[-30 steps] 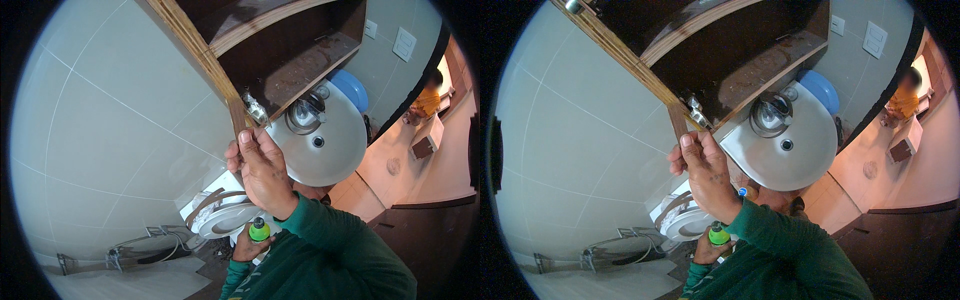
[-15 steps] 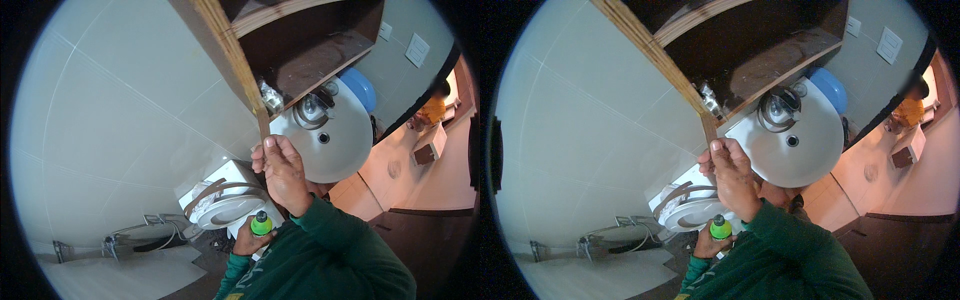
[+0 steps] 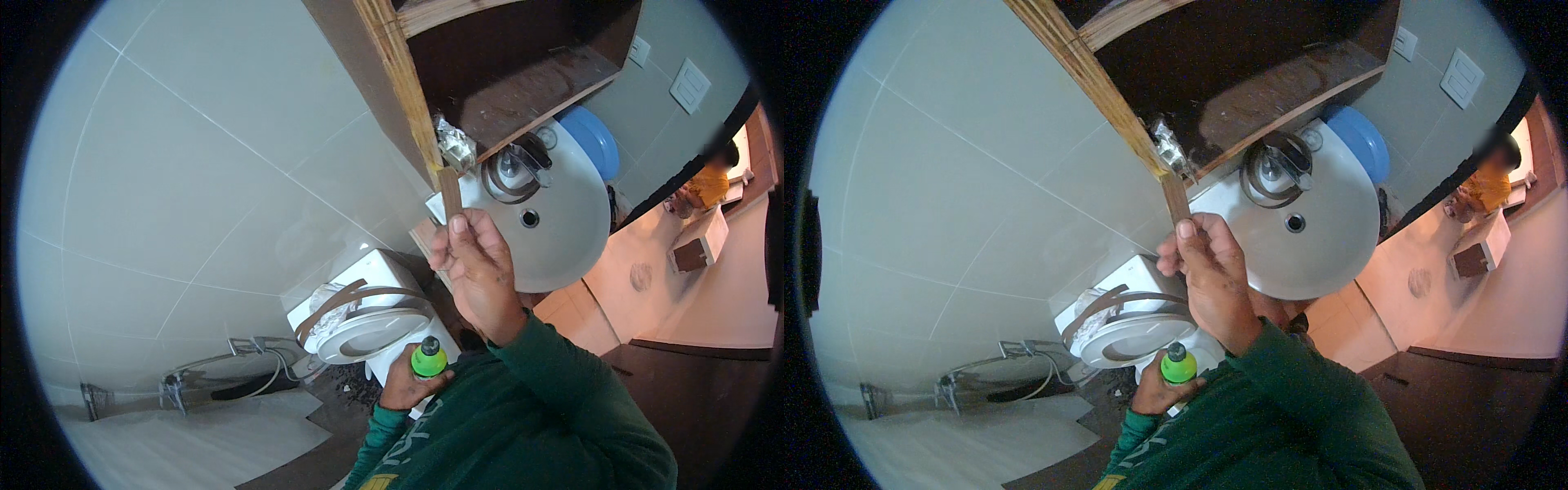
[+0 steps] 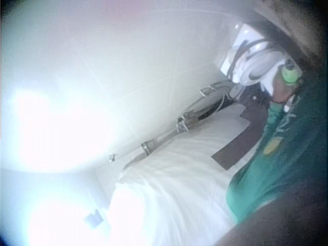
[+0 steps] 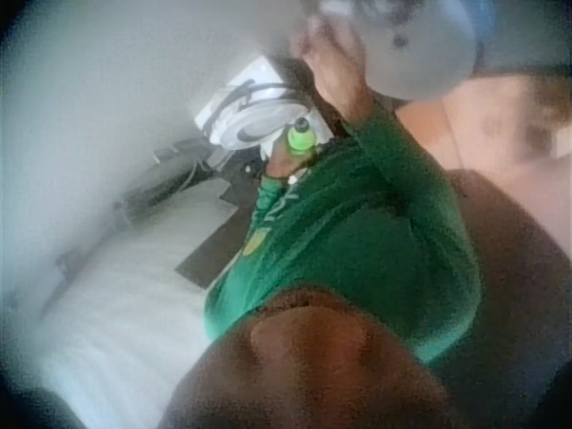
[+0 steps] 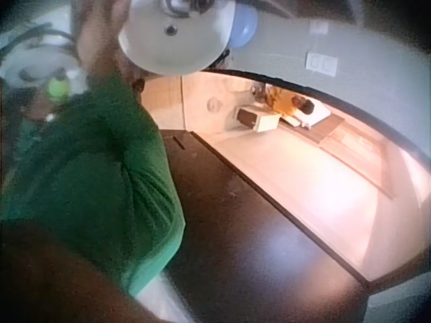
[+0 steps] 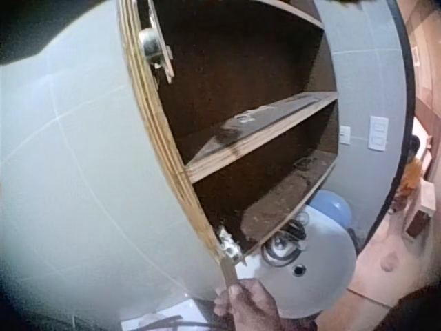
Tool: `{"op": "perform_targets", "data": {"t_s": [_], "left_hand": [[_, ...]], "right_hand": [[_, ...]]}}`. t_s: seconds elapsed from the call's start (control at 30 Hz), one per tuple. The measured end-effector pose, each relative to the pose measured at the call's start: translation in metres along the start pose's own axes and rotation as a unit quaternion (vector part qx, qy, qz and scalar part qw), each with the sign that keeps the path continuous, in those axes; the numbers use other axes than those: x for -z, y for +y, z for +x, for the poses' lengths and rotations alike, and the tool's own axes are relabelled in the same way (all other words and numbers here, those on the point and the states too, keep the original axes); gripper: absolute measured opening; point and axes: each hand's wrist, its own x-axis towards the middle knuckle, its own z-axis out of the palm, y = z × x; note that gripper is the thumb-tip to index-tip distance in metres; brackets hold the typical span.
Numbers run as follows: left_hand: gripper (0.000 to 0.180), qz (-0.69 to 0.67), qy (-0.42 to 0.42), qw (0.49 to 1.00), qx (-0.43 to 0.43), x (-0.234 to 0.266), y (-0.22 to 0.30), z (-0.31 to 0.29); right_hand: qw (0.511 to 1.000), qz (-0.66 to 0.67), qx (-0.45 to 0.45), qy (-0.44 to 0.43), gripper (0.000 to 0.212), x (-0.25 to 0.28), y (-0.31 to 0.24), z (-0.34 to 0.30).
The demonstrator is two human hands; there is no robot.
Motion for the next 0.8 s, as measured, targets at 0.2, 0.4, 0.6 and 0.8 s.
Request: {"op": "perform_targets", "data": {"t_s": [0.2, 0.4, 0.6, 0.8], "left_hand": [[0.060, -0.011, 0.003, 1.000, -0.007, 0.001, 0.009, 0.002], [0.062, -0.005, -0.002, 1.000, -0.006, -0.001, 0.000, -0.001], [0.065, 0.009, -0.019, 1.000, -0.001, 0.002, 0.007, 0.000], [0.069, 0.002, -0.022, 1.000, 0.011, 0.002, 0.007, 0.001]], "right_hand": [[0.997, -0.058, 0.055, -0.013, 0.022, 0.002, 0.006, 0.025], [0.990, -0.131, 0.043, 0.030, 0.024, 0.012, 0.005, 0.022], [0.976, -0.198, 0.095, 0.005, 0.030, 0.005, -0.002, 0.026], [0.989, -0.128, 0.063, 0.027, 0.030, -0.003, -0.012, 0.036]]}}
